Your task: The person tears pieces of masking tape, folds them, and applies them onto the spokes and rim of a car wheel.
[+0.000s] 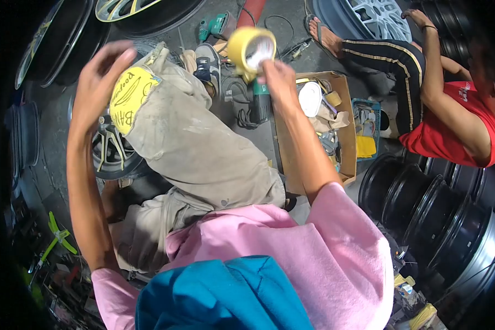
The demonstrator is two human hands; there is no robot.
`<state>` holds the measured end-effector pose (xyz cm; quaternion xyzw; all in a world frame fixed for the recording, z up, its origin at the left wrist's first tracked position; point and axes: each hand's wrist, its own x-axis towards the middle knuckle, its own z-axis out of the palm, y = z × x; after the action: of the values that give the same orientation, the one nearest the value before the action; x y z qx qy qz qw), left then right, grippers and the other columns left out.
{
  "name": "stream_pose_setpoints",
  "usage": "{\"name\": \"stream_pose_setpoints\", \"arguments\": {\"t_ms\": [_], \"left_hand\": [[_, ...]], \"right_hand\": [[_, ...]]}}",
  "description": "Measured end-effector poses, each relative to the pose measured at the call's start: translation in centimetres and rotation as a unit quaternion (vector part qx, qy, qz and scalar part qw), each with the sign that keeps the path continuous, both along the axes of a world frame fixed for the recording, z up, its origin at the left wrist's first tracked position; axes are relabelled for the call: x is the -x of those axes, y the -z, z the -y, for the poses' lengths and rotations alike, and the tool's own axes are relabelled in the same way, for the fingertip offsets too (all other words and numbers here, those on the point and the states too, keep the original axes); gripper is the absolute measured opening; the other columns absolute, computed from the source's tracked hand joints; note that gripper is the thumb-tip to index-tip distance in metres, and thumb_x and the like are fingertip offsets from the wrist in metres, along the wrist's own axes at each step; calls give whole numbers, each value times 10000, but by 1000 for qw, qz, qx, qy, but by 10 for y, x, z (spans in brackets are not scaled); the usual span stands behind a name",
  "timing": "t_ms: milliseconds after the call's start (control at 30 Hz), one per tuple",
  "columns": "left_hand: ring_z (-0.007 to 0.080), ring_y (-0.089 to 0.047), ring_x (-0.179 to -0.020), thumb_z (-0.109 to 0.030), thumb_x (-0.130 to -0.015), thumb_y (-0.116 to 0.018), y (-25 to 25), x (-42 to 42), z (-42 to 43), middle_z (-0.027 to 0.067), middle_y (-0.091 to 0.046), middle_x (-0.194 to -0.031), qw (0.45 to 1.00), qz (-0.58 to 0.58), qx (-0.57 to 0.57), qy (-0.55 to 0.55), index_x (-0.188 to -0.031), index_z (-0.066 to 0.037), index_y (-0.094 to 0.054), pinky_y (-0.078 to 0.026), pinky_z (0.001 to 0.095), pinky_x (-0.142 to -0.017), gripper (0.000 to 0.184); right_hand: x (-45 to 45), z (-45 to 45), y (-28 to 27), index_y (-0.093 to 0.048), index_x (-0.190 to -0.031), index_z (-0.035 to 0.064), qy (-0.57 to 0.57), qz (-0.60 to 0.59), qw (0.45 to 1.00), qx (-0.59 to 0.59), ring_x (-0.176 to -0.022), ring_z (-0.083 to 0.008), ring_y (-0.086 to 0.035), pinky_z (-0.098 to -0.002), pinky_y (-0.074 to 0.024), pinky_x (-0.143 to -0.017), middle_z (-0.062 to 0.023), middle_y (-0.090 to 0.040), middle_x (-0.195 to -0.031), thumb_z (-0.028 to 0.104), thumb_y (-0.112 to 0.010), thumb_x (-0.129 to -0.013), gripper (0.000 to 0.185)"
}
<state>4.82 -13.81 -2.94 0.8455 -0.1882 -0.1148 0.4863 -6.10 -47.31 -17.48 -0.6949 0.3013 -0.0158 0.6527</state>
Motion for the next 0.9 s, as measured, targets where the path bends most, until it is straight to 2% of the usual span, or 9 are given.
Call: {"name": "stream_pose_setpoints", "arguments": {"t_ms": [133, 167, 267, 300, 400, 533, 667, 733, 900], "left_hand": [[128, -648, -1001, -397, -918, -764, -33, -11, 78, 71, -714, -1143, 998, -4, -1, 70, -1206, 1, -695, -493, 285, -898, 496], [126, -595, -705, -279, -928, -741, -114, 5, 130, 77, -730, -854, 965, -208, -136, -88, -993, 19, -743, -482, 301, -648, 305], [86, -509, -654, -337, -952, -724, -52, -35, 95, -16, -659, -767, 987, -137, 0, 82, -1007, -31, -758, -416, 265, -616, 312], [58, -460, -635, -337, -949, -723, -31, -51, 85, -49, -609, -741, 971, -164, 125, 119, -989, -55, -747, -354, 235, -598, 285], [46, -424, -623, -321, -957, -719, -19, -51, 73, -71, -556, -721, 944, -269, 148, 124, -992, -58, -734, -341, 218, -603, 266], [99, -651, -833, -163, -895, -792, 7, -45, 70, 34, -704, -966, 860, -404, 294, 99, -1096, -25, -691, -534, 249, -758, 265], [158, -695, -891, -107, -897, -771, 32, -43, 63, 71, -712, -988, 794, -466, 382, 80, -1136, -18, -677, -590, 309, -807, 272], [187, -708, -888, -126, -902, -764, 44, -47, 53, 90, -718, -982, 804, -440, 397, 53, -1125, -5, -677, -595, 335, -820, 268], [207, -718, -857, -151, -929, -730, -5, -49, -10, 108, -723, -938, 861, -247, 443, -28, -1092, 14, -679, -602, 351, -814, 238]], "right_hand": [[-62, -35, -83, -687, -1084, -91, -91, 149, 981, -87, -869, -186, -698, -285, -542, -834, -156, -727, -1019, 248, -572, -973, 374], [-70, -42, -94, -684, -1095, -85, -136, 187, 967, -107, -887, -185, -704, -280, -544, -829, -146, -729, -1011, 266, -590, -1007, 373], [-90, -36, -110, -572, -1259, -15, -288, 150, 918, -227, -945, -150, -669, -268, -552, -820, -91, -665, -1122, 149, -513, -1075, 253], [-96, -32, -109, -561, -1296, -82, -331, 171, 893, -250, -1060, -253, -694, -338, -575, -916, -177, -665, -1217, 251, -427, -1114, 402], [-101, -24, -114, -506, -1377, -93, -425, 101, 864, -253, -1132, -279, -671, -383, -551, -993, -267, -625, -1310, 241, -457, -1104, 434], [-104, -44, -98, -657, -1144, -63, -331, 147, 903, -231, -900, -187, -690, -311, -578, -871, -136, -696, -1039, 258, -531, -1067, 352], [-115, -32, -82, -672, -1163, -33, -400, 116, 901, -123, -862, -151, -681, -296, -552, -796, -90, -715, -965, 316, -539, -1071, 384], [-128, -17, -67, -709, -1048, -35, -282, 126, 951, -29, -784, -121, -650, -250, -507, -732, -55, -706, -860, 389, -592, -1043, 440], [-152, 115, 149, -754, -1021, 33, -289, -66, 904, 308, -874, -238, -666, -366, -508, -825, -166, -714, -918, 511, -662, -934, 494]]}}
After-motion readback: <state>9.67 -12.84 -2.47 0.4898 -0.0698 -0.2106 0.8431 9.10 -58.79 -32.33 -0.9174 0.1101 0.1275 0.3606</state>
